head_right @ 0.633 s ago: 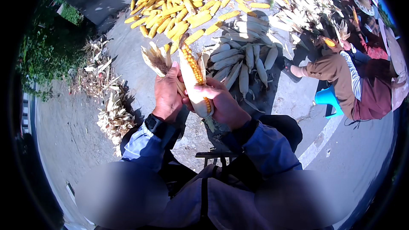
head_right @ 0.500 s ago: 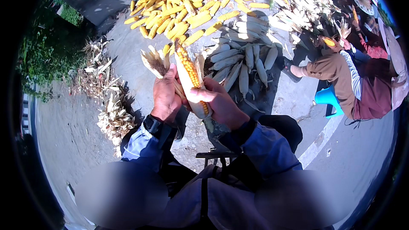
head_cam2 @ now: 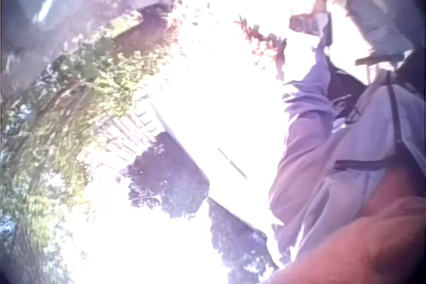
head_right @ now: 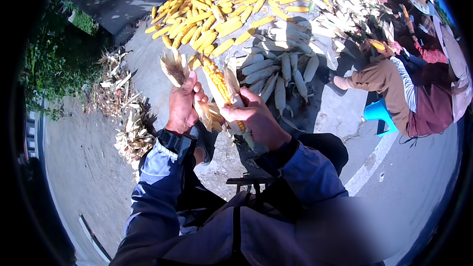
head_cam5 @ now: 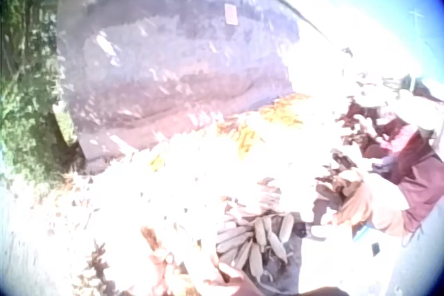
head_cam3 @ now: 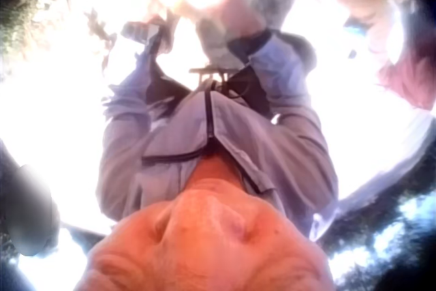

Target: The person sits outdoors and shucks corn cobs by hand. They pull back the husks to reveal the kernels and discard the husks to the side. The shucked corn is placed in a pile on the ground.

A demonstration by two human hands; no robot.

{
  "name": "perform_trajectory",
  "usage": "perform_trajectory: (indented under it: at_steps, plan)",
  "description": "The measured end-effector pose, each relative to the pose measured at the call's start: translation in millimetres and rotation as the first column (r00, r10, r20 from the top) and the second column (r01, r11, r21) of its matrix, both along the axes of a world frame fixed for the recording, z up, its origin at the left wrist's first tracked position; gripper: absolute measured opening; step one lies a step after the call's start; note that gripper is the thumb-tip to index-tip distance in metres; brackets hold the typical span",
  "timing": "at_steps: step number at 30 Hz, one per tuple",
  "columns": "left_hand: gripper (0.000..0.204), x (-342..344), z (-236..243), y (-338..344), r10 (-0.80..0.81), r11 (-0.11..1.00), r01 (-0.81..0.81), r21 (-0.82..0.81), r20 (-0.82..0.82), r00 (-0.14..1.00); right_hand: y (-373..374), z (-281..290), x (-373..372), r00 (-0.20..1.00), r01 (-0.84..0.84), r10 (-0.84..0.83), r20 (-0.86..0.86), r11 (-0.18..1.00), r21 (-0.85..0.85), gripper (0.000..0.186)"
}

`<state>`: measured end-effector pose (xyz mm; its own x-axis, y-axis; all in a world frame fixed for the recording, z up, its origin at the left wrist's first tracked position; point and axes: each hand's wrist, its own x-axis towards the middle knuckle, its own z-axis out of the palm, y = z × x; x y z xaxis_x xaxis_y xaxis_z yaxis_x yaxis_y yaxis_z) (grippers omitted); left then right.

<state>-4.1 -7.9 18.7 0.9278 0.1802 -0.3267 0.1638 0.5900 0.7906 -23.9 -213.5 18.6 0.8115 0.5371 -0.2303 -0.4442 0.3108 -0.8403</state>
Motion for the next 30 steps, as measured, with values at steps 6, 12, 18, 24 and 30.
perform_trajectory:
  at_steps: [6, 12, 18, 24, 30]
  plan:
    - [0.023, -22, 0, 6, -0.092, 0.991, 0.095, -0.095, 0.033, 0.995, -20, 10, -12, 0.993, -0.031, 0.048, -0.106, 0.987, 0.156, 0.045]
    - [0.010, -56, -13, -6, -0.138, 0.957, 0.136, -0.258, 0.009, 0.990, -32, -11, -47, 0.964, 0.013, 0.068, -0.256, 0.954, 0.301, 0.048]
    - [0.012, -95, -29, -20, -0.189, 0.959, 0.179, -0.220, -0.029, 0.981, -46, -20, -86, 0.965, 0.000, 0.078, -0.250, 0.954, 0.299, 0.047]
    - [0.024, -128, -64, -35, -0.085, 0.990, 0.066, -0.123, -0.151, 0.985, -47, -46, -104, 0.945, 0.084, -0.020, -0.325, 0.979, 0.185, 0.039]
    - [0.019, -137, -143, -53, -0.037, 0.988, 0.071, 0.139, -0.231, 0.972, -61, -72, -102, 0.940, 0.161, -0.102, -0.326, 0.974, 0.157, 0.034]
